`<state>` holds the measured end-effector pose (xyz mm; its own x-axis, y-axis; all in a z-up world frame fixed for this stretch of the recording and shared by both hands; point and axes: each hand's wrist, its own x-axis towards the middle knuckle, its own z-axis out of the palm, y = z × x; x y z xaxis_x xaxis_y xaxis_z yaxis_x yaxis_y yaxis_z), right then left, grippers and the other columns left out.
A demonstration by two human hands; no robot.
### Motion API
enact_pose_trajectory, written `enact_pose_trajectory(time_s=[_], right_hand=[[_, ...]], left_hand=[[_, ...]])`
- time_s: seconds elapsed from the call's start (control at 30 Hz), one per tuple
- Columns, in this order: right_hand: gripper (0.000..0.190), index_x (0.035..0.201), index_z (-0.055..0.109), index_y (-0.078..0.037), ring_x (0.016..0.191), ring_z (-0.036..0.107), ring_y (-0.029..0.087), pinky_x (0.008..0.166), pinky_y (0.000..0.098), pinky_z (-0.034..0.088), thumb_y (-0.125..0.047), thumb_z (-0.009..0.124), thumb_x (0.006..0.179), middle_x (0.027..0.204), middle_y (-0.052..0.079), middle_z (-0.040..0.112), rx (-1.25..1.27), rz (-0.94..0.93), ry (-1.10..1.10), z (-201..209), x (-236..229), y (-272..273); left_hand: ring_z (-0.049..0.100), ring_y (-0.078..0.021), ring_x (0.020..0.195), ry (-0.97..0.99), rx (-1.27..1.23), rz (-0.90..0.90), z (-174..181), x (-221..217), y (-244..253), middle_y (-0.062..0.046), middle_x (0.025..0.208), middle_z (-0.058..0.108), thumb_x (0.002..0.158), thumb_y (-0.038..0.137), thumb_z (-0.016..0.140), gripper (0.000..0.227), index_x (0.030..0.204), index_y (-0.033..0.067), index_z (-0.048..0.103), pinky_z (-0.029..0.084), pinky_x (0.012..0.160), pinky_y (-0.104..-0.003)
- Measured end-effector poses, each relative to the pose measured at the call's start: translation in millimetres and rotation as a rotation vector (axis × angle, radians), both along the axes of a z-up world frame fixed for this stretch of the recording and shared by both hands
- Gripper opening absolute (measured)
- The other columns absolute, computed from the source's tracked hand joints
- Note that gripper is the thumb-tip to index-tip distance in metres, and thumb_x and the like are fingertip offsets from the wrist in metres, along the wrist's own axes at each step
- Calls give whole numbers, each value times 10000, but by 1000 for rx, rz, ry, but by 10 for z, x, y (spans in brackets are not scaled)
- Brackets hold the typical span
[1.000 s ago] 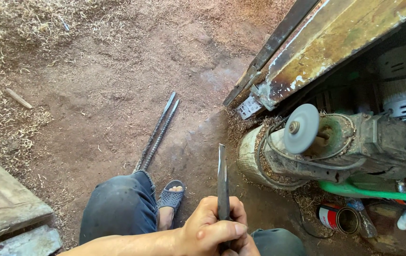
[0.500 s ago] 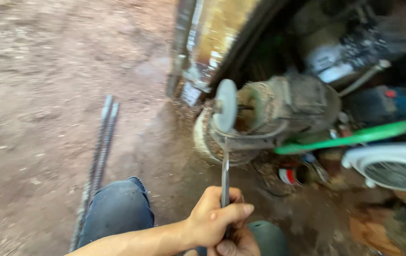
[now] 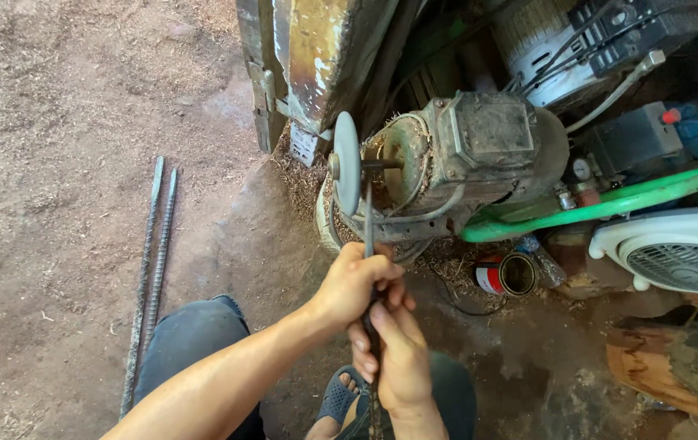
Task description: Sharpening or grinding the end of a metal rebar using a bench grinder.
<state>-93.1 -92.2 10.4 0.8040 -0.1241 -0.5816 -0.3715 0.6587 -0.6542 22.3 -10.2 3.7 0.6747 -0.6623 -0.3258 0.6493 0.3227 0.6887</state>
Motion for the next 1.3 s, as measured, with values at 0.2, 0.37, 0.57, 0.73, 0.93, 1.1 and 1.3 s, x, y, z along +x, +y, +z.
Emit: enact_pose_trajectory(time_s=[0.2, 0.37, 0.57, 0.73, 0.93, 1.1, 1.3], right_hand=[[178, 1133, 512, -79, 449, 444, 93, 373, 225, 347, -229, 482, 1042, 700, 74, 541, -44, 7, -1, 43, -18, 123], [183, 1147, 513, -69, 461, 444, 82, 389, 219, 355, -221, 482, 1049, 709, 74, 549, -53, 13, -36, 16, -93, 138], [202, 1145, 508, -44, 463, 448, 82, 391, 221, 356, -222, 481, 1055, 706, 75, 548, -95, 28, -63, 63, -111, 180], [215, 1137, 526, -52, 443, 441, 77, 383, 222, 357, -240, 483, 1043, 681, 66, 546, -125, 30, -20, 48, -156, 187], [215, 1107, 517, -44, 440, 440, 73, 365, 223, 349, -250, 484, 1055, 683, 61, 547, -134, 40, -36, 6, -214, 184], [233, 1113, 528, -36, 448, 440, 74, 372, 219, 349, -259, 485, 1060, 693, 58, 544, -123, 47, -36, 36, -239, 195], [222, 1128, 534, -58, 445, 432, 71, 379, 220, 353, -259, 485, 1049, 689, 53, 539, -103, 45, -14, 70, -232, 209]], left_hand=[[678, -293, 614, -21, 29, 2, 65, -21, 105, -123, 542, 526, 848, 88, 521, 239, 629, 33, 441, 581, 595, -398], [668, -292, 611, -28, 32, -16, 61, -70, 118, -113, 547, 520, 833, 82, 536, 230, 629, 31, 445, 571, 590, -398], [685, -291, 619, -27, 39, -15, 49, -115, 127, -110, 542, 518, 832, 68, 523, 232, 622, 32, 433, 574, 585, -397], [674, -289, 603, -8, 21, -11, 20, -157, 126, -108, 545, 519, 826, 56, 525, 219, 629, 31, 432, 580, 574, -402], [677, -285, 598, -19, 29, -14, 24, -198, 137, -107, 544, 522, 826, 79, 525, 218, 631, 26, 445, 562, 563, -388], [684, -285, 606, -41, 25, -16, -27, -237, 136, -107, 538, 517, 822, 86, 527, 226, 621, 28, 443, 568, 572, -385], [688, -285, 609, -29, 44, -20, -6, -250, 146, -106, 534, 512, 814, 83, 525, 224, 616, 35, 434, 560, 561, -385]])
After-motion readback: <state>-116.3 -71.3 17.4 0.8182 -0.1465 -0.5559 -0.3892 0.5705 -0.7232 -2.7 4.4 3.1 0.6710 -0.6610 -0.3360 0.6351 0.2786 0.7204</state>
